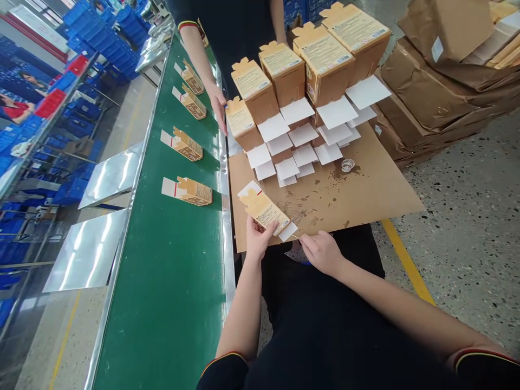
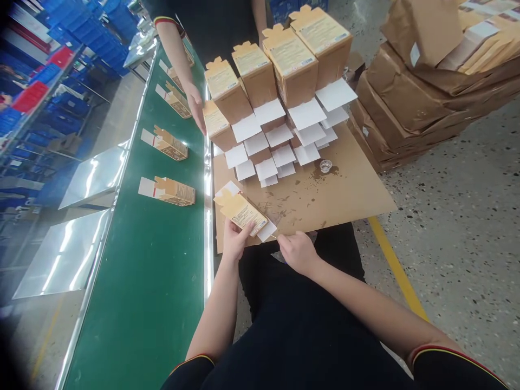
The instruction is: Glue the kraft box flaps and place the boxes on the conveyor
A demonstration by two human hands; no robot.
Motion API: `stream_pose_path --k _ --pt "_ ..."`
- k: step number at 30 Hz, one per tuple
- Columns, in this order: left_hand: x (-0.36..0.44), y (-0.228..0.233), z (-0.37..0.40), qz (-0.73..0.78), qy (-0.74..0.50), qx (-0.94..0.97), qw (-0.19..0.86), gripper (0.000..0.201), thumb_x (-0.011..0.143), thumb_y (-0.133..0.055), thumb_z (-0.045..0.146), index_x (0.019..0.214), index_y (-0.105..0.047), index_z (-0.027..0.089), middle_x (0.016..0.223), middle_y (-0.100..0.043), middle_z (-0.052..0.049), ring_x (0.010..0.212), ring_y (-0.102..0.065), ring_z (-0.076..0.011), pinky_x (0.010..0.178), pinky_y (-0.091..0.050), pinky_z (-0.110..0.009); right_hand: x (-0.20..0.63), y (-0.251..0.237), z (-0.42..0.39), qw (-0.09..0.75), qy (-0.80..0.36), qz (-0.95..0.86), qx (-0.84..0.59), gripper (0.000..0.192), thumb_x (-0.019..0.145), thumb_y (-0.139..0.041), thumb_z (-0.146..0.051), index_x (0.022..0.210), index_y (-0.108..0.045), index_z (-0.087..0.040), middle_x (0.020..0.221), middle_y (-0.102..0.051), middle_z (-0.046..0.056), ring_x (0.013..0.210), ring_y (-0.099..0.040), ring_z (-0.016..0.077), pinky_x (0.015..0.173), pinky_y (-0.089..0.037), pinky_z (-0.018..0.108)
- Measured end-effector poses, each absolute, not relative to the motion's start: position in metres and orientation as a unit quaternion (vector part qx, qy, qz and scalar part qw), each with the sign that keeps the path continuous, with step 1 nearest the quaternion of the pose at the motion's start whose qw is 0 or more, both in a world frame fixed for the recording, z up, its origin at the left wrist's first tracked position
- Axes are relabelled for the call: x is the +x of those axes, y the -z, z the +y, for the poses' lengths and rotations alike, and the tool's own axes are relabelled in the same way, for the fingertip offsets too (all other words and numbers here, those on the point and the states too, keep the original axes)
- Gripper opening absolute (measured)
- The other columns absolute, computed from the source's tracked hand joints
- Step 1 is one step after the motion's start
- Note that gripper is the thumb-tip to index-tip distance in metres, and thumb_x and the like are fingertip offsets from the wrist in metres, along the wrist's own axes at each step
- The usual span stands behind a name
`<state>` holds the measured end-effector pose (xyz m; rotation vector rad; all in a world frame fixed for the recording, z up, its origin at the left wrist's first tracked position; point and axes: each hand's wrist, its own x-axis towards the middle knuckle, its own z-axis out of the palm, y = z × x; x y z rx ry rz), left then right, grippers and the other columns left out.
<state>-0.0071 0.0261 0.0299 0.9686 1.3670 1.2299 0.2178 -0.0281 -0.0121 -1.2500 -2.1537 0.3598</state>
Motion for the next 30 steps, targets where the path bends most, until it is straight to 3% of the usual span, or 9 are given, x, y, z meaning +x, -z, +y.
stream_pose_path --k 7,13,17,21,27,30 --pt "0.006 -0.023 0.002 0.596 -0.502 0.462 0.423 0.089 0.063 -0.111 0.054 0.129 -0.058 0.028 0.129 -0.074 -0.013 0.130 -0.076 -0.0350 0.112 -0.063 -0.049 0.246 0.005 -0.040 0.389 -0.149 -0.754 -0.508 0.029 0.117 -0.051 -0.017 0.097 -0.072 -0.021 0.063 -0.064 -0.001 0.058 -0.055 0.0156 0.071 -0.035 0.033" --pt "0.014 -0.024 -0.011 0.644 -0.486 0.452 0.381 0.087 0.058 -0.115 0.044 0.124 -0.061 0.028 0.129 -0.073 -0.015 0.133 -0.075 -0.0396 0.111 -0.064 -0.052 0.262 -0.005 -0.063 0.426 -0.161 -0.710 -0.538 0.026 0.116 -0.057 -0.021 0.099 -0.075 -0.022 0.057 -0.054 -0.004 0.053 -0.044 0.0155 0.065 -0.039 0.033" --pt "0.019 -0.020 -0.011 0.646 -0.487 0.446 0.382 0.084 0.060 -0.113 0.046 0.124 -0.062 0.029 0.127 -0.075 -0.014 0.125 -0.079 -0.0390 0.105 -0.066 -0.053 0.265 -0.004 -0.076 0.436 -0.182 -0.695 -0.542 0.024 0.116 -0.059 -0.022 0.099 -0.076 -0.023 0.058 -0.055 -0.003 0.055 -0.047 0.0159 0.064 -0.041 0.032" --pt "0.016 -0.019 -0.007 0.653 -0.472 0.457 0.376 0.084 0.061 -0.114 0.038 0.126 -0.061 0.027 0.129 -0.075 -0.016 0.127 -0.078 -0.0396 0.109 -0.065 -0.053 0.267 0.002 -0.079 0.435 -0.200 -0.691 -0.542 0.023 0.115 -0.060 -0.023 0.099 -0.076 -0.024 0.061 -0.059 -0.003 0.056 -0.050 0.0154 0.063 -0.043 0.030" --pt "-0.085 -0.036 -0.004 0.726 -0.555 0.362 0.184 0.099 0.059 -0.113 0.049 0.129 -0.047 0.030 0.139 -0.070 -0.012 0.135 -0.074 -0.0407 0.118 -0.062 -0.065 0.276 0.006 -0.074 0.456 -0.224 -0.659 -0.555 0.025 0.117 -0.059 -0.033 0.103 -0.079 -0.025 0.070 -0.068 0.000 0.061 -0.059 0.0160 0.063 -0.049 0.030" --pt "-0.156 -0.042 -0.014 0.724 -0.596 0.327 0.112 0.104 0.055 -0.113 0.046 0.128 -0.040 0.031 0.146 -0.064 -0.014 0.140 -0.072 -0.0399 0.120 -0.061 -0.066 0.279 0.008 -0.069 0.458 -0.261 -0.638 -0.561 0.029 0.118 -0.058 -0.040 0.104 -0.079 -0.025 0.072 -0.069 0.001 0.061 -0.061 0.0164 0.064 -0.051 0.031"
